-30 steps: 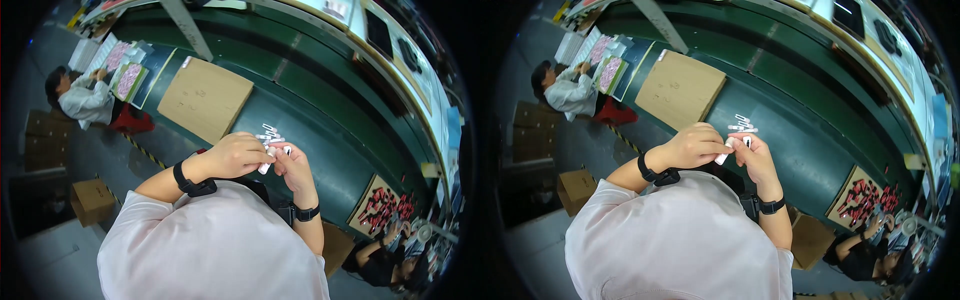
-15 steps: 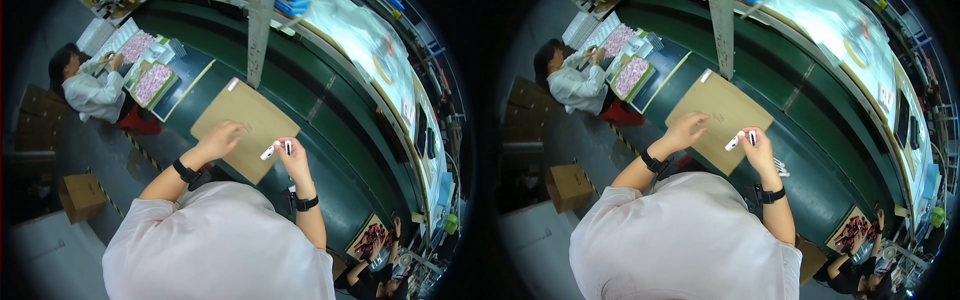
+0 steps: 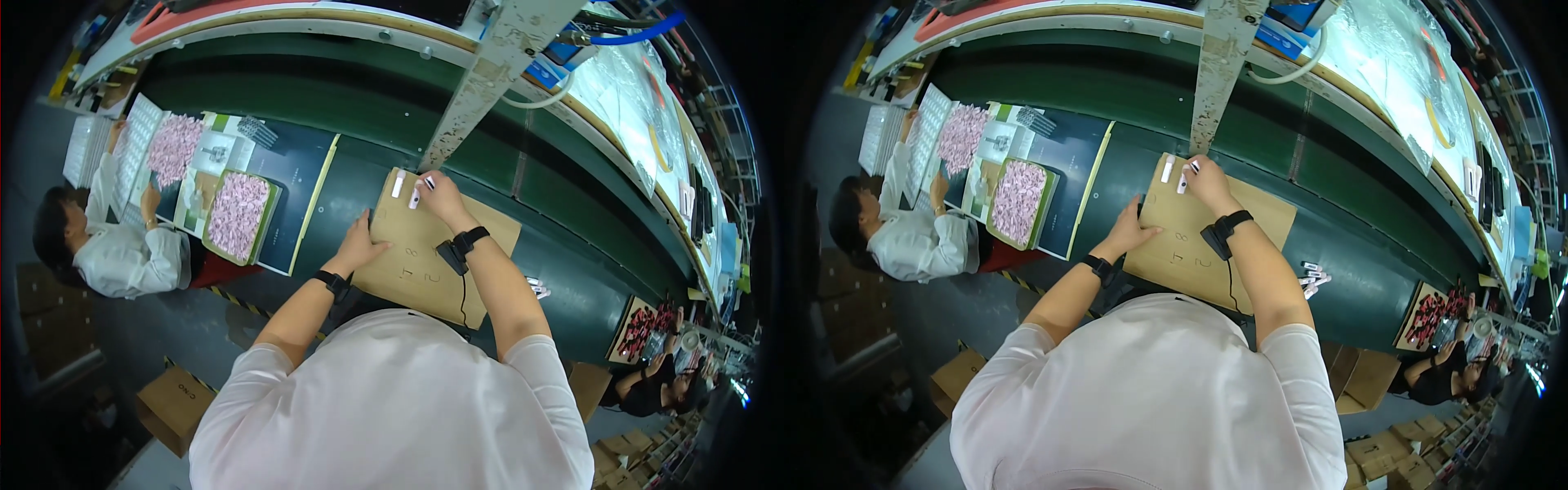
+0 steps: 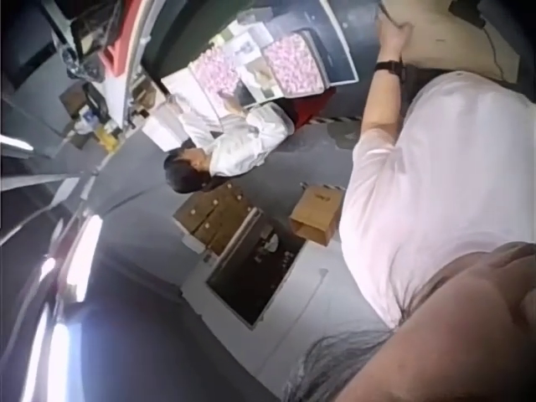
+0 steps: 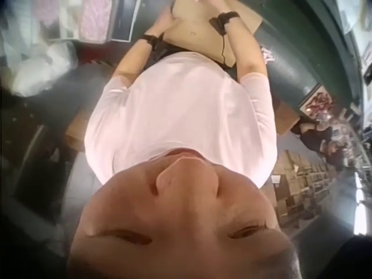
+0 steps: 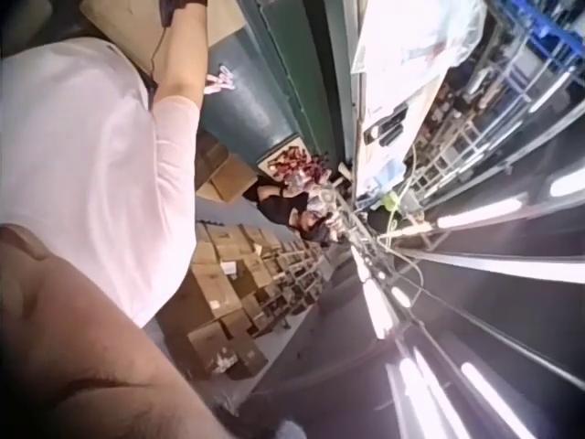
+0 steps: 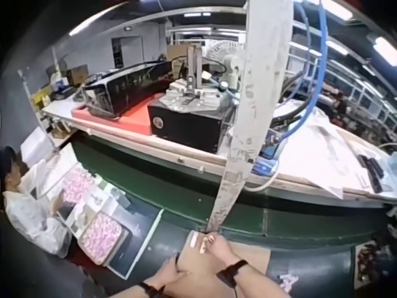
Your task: The person picks up a white electronic device, presses its buttons, and places it on a cardboard sheet. After moving a box and another cardboard sheet, they pick up more devices, pressing buttons and fitting small white caps onto them before arranging them on the cardboard.
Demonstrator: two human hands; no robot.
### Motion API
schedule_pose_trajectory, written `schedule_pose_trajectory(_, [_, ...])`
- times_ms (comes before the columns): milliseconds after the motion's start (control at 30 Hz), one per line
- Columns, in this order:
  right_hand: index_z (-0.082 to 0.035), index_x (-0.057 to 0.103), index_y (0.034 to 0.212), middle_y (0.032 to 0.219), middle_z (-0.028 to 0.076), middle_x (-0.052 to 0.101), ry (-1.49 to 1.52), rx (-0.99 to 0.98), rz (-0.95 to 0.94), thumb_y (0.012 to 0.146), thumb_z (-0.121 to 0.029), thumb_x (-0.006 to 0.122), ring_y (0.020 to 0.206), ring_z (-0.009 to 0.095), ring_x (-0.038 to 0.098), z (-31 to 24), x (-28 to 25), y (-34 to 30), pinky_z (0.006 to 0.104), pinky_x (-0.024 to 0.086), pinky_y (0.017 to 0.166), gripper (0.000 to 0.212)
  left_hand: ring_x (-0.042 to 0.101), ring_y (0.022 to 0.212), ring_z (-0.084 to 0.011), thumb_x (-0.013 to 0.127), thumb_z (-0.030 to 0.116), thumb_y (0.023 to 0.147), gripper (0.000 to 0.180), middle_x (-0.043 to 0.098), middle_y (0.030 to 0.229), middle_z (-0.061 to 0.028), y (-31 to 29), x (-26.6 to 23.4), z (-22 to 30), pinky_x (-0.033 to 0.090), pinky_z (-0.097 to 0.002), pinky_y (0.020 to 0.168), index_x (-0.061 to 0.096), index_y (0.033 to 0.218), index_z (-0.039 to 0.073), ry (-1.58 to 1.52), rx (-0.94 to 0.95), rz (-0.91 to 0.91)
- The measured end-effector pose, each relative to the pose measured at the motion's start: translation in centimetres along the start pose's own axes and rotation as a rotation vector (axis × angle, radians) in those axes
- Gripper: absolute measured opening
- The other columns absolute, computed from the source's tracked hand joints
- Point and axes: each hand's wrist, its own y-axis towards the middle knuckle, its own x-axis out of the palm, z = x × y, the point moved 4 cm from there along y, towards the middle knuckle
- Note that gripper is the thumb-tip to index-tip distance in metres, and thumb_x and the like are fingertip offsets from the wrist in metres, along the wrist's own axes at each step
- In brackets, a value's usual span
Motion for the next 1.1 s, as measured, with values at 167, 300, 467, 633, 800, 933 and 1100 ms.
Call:
schedule_pose_trajectory(167, [-0.003,0.065,0.092,0.083,0.019,0.067,-0.137,0.108,0.065,0.082,-0.025,0.065,0.08,0.037,0.065,1.3,2.1,1.6,0.0426,0.051,0.07,0.024,0.041,0.124,-0.0445,0.079,0.028,0.068,0.102,0.042,0.132,-0.0324,0.4,1.5,-1.3,0.035,-0.0431,0.105,0.019,0.14,-0.011,0.005,0.02,-0.057])
schedule_pose_trajectory(300, [-0.003,0.065,0.091,0.08,0.02,0.066,-0.209,0.177,0.1,0.082,-0.027,0.064,0.078,0.037,0.064,1.4,2.4,1.5,0.0437,0.051,0.069,0.026,0.043,0.122,-0.0439,0.079,0.022,0.069,0.098,0.044,0.131,-0.0315,0.4,1.8,-1.3,0.036,-0.0431,0.103,0.019,0.14,-0.01,-0.046,0.059,-0.062])
schedule_pose_trajectory(467, [0.0,0.064,0.089,0.082,0.023,0.065,-0.127,0.186,0.156,0.082,-0.026,0.064,0.08,0.04,0.063,1.1,2.1,0.9,0.0448,0.05,0.07,0.027,0.042,0.123,-0.0438,0.078,0.02,0.07,0.097,0.044,0.131,-0.0319,0.4,1.7,-1.1,0.035,-0.0427,0.104,0.019,0.14,-0.011,-0.079,0.036,-0.078])
schedule_pose_trajectory(633, [0.001,0.064,0.088,0.079,0.018,0.066,-0.055,0.135,0.322,0.085,-0.025,0.064,0.072,0.031,0.064,3.4,0.6,-1.4,0.0387,0.05,0.066,0.027,0.043,0.124,-0.042,0.076,0.02,0.073,0.086,0.045,0.13,-0.0302,0.4,0.5,-0.5,0.036,-0.0429,0.104,0.027,0.137,-0.011,-0.03,0.008,-0.061])
schedule_pose_trajectory(800, [0.002,0.063,0.098,0.074,0.008,0.063,0.295,0.145,0.082,0.088,-0.022,0.062,0.063,0.019,0.056,0.4,-2.4,-6.3,0.031,0.046,0.058,0.026,0.047,0.122,-0.0358,0.07,0.018,0.08,0.059,0.05,0.127,-0.0237,0.3,-4.0,1.3,0.039,-0.0416,0.101,0.044,0.128,-0.006,0.016,0.157,0.09])
schedule_pose_trajectory(933, [0.001,0.063,0.104,0.082,0.0,0.061,0.638,0.169,-0.024,0.091,-0.011,0.059,0.072,0.006,0.052,-7.5,-7.3,-11.3,0.0225,0.044,0.064,0.018,0.053,0.114,-0.0271,0.066,0.016,0.085,0.042,0.056,0.12,-0.0164,-1.8,-8.8,8.8,0.043,-0.0369,0.096,0.052,0.121,-0.003,-0.225,0.238,0.013])
schedule_pose_trajectory(1100, [0.002,0.062,0.108,0.094,0.004,0.062,0.918,-0.086,0.001,0.085,0.0,0.065,0.083,0.01,0.059,-13.2,-9.7,-16.0,0.0221,0.048,0.074,0.024,0.058,0.104,-0.0193,0.064,0.012,0.087,0.036,0.061,0.111,-0.0103,-6.7,-11.6,16.7,0.044,-0.033,0.094,0.054,0.119,-0.001,-0.579,0.394,-0.209])
